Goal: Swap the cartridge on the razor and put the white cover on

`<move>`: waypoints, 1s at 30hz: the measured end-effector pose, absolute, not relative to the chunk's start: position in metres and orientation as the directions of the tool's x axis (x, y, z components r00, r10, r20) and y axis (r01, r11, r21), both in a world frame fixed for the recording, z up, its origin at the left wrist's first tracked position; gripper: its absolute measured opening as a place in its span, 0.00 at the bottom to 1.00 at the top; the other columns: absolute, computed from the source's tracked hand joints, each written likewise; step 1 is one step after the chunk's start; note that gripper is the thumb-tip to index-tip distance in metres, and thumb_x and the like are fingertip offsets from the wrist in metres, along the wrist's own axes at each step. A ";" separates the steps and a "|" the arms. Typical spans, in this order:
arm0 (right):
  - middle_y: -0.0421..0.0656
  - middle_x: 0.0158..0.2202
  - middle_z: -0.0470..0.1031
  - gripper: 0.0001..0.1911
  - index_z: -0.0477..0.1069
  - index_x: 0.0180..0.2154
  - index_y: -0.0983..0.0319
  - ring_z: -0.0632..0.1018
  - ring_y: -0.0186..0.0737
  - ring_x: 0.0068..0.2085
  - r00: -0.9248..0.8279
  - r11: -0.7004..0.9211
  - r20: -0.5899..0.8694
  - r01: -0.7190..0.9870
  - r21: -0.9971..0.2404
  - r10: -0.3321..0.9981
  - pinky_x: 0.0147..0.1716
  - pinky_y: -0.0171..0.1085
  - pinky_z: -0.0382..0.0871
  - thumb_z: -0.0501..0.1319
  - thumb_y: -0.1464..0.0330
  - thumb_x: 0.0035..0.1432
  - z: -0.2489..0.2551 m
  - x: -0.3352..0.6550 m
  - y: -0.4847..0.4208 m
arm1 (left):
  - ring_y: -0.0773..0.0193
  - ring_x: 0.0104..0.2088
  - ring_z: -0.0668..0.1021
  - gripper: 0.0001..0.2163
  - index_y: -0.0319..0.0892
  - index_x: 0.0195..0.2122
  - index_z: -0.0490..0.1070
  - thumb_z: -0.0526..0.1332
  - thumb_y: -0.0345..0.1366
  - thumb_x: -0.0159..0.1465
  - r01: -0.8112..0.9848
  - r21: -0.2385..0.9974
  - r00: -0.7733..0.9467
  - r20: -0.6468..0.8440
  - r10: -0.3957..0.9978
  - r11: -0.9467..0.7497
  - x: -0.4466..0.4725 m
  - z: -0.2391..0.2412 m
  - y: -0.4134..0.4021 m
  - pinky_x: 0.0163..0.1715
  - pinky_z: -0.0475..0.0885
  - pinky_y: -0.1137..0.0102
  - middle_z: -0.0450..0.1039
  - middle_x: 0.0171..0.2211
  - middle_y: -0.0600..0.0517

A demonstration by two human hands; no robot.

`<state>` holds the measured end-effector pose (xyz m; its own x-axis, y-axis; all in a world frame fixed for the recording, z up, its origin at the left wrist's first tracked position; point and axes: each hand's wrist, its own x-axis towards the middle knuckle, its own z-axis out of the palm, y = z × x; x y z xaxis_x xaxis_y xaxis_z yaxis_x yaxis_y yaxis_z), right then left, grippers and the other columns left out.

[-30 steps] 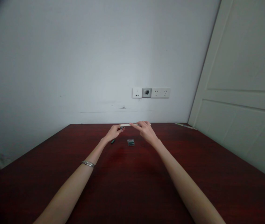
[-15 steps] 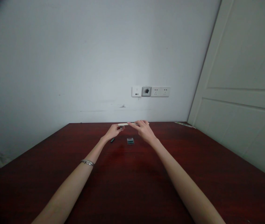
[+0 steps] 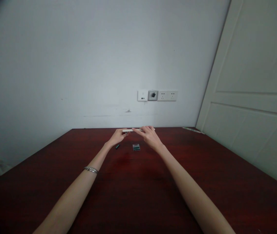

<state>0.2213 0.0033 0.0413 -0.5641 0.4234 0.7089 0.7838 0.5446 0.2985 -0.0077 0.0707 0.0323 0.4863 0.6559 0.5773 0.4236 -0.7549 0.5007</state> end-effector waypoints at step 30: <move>0.46 0.43 0.69 0.37 0.55 0.60 0.51 0.67 0.40 0.40 -0.527 0.526 0.709 0.811 0.256 0.468 0.37 0.37 0.57 0.49 0.84 0.52 0.043 0.219 0.001 | 0.62 0.37 0.75 0.09 0.37 0.35 0.74 0.57 0.32 0.57 0.399 0.548 0.478 0.561 0.677 -0.735 -0.010 0.034 0.076 0.41 0.67 0.71 0.76 0.35 0.49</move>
<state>0.2188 0.0008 0.0426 -0.5274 0.4678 0.7092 0.8110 0.5259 0.2562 -0.0102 0.0763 0.0335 0.4775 0.6765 0.5606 0.3987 -0.7354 0.5479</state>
